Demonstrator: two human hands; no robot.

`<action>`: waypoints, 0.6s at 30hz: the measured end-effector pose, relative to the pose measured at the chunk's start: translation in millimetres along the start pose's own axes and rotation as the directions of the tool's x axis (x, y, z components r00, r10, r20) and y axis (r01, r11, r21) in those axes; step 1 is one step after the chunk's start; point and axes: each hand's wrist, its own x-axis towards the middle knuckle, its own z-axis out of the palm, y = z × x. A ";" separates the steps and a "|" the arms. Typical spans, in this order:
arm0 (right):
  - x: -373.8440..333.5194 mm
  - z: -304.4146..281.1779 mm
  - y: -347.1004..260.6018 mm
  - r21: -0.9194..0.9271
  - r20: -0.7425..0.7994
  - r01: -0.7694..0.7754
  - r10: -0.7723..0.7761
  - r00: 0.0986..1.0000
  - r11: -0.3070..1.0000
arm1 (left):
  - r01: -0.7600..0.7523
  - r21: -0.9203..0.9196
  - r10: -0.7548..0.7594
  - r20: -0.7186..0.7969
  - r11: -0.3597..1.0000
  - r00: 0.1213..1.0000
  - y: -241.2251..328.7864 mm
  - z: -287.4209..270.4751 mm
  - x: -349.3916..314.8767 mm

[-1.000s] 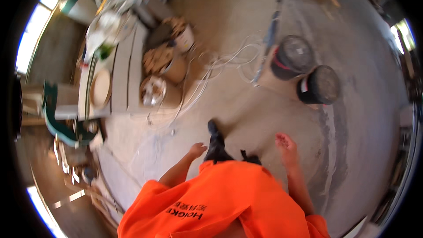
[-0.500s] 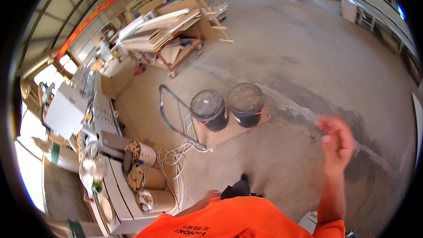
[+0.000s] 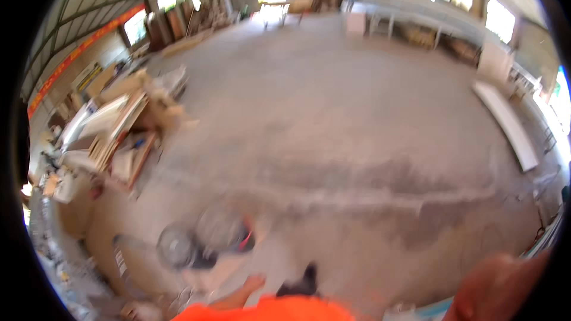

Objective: The person applies adhesive labels to several white boards on a machine, then moves some labeled pieces and a long plastic strip to a separate table.

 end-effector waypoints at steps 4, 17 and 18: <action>44.3 -37.9 34.7 -0.319 0.038 0.036 -0.025 0.999 0.947 | -0.112 -0.018 0.114 0.107 0.994 0.988 109.7 -63.0 119.4; 82.4 -16.8 144.9 -0.713 -0.048 0.021 -0.078 0.996 0.701 | -0.202 0.008 0.201 0.013 0.979 0.979 279.0 -293.1 388.3; 90.1 -15.9 161.5 -0.753 -0.018 0.036 -0.075 0.997 0.657 | -0.170 -0.004 0.170 0.061 0.985 0.984 279.8 -300.2 396.6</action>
